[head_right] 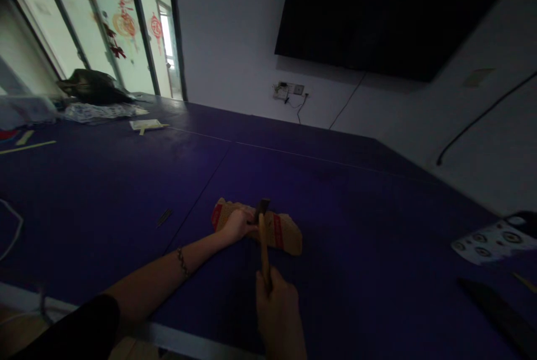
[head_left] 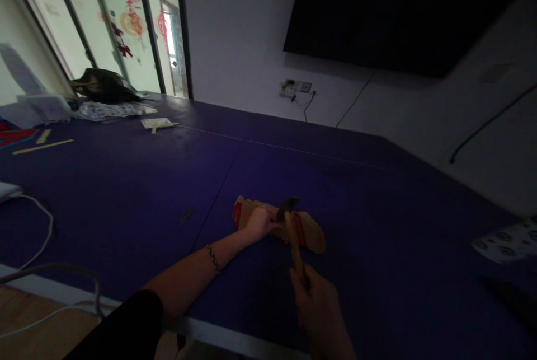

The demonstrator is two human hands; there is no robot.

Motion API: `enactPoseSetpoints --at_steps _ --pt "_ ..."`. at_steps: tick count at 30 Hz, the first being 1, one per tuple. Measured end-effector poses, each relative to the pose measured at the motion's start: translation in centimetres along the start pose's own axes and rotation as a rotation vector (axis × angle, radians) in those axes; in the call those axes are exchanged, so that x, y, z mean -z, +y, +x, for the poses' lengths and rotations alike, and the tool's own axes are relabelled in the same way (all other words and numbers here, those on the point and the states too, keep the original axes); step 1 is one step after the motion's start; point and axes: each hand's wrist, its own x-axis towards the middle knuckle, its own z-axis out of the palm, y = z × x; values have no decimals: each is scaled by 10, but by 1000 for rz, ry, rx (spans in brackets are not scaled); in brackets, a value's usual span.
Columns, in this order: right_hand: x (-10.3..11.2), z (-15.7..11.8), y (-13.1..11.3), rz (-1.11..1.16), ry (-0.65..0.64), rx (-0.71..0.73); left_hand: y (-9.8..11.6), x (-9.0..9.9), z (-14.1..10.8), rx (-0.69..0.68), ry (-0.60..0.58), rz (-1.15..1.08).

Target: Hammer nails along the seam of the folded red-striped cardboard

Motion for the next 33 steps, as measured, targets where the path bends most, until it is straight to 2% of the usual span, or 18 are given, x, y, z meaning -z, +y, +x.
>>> enactPoseSetpoints --at_steps 3,6,12,24,28,33 --pt "1 -1 6 44 10 -9 0 1 0 -10 -9 -12" --pt "8 -5 11 148 74 -22 -2 3 1 -19 -8 -24" --pt "13 -5 22 354 166 -163 -6 6 2 -18 -11 -41" --pt "-7 2 56 432 138 -188 -8 11 3 0 -76 -144" --pt "-8 2 59 451 125 -195 -12 12 4 -24 -74 -319" --pt "-7 1 57 428 128 -187 -11 12 5 3 -51 -382"
